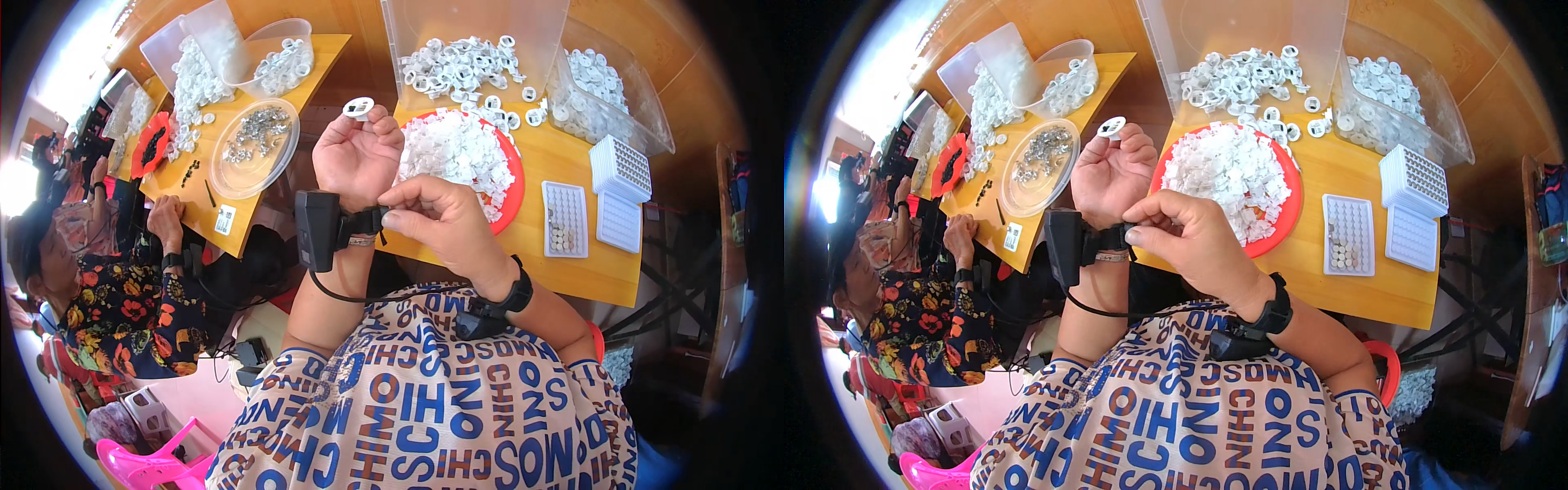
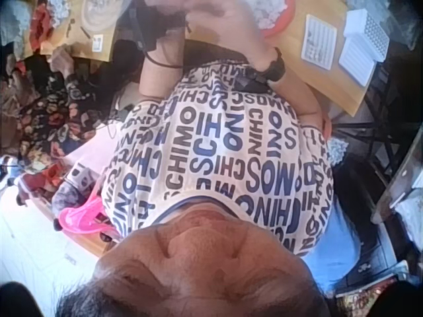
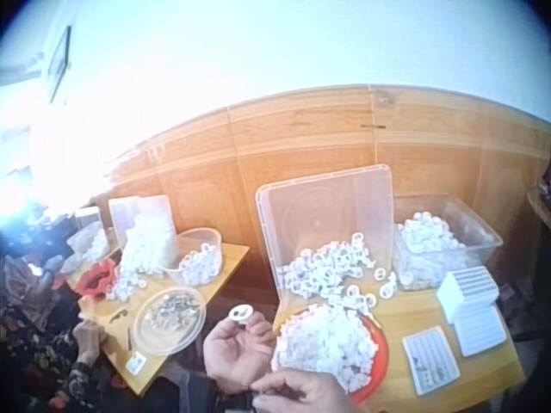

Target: Assemble small white plastic components by inserting metal pins and connecting pieces.

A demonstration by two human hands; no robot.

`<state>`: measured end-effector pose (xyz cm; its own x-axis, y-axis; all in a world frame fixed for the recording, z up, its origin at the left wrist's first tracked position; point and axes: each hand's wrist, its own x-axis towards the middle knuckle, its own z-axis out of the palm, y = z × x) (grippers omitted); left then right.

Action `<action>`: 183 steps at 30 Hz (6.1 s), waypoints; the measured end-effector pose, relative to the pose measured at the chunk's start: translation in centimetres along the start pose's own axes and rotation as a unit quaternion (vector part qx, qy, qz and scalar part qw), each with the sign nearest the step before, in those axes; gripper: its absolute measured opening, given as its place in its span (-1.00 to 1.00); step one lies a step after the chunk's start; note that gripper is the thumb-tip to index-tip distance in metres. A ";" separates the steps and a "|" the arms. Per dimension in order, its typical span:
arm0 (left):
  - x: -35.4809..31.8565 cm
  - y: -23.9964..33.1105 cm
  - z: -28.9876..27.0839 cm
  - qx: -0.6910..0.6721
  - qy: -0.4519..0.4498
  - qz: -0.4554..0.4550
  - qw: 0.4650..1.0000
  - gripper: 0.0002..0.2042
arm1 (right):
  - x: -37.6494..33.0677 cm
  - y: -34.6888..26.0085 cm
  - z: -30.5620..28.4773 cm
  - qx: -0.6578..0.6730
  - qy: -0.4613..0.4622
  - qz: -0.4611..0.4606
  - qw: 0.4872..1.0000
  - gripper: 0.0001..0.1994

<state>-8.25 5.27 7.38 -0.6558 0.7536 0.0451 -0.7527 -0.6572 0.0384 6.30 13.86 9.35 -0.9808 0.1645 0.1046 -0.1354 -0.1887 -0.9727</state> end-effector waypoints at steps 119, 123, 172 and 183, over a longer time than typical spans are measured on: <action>-0.5 -0.2 -2.3 -0.019 0.034 -0.086 0.996 -0.82 | 1.0 -0.2 -1.5 -0.432 -0.076 -0.304 0.845 -0.87; -1.0 -0.9 -2.7 0.010 0.003 -0.152 0.988 -0.85 | 0.9 -0.7 -2.0 -0.374 -0.081 -0.219 0.898 -0.81; -0.6 -0.1 -0.3 -0.085 0.004 -0.073 0.994 -0.87 | -0.2 1.1 -1.1 -0.209 -0.021 -0.092 0.973 -0.91; -0.3 -0.3 -2.4 -0.026 0.016 -0.087 0.996 -0.83 | 0.0 0.7 -1.7 -0.140 0.094 -0.136 0.976 -0.89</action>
<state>-7.94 5.26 4.94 -0.5153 0.8569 0.0106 -0.8570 -0.5152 -0.0095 6.44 15.35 8.37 -0.8669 0.3520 0.3530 -0.3180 0.1547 -0.9354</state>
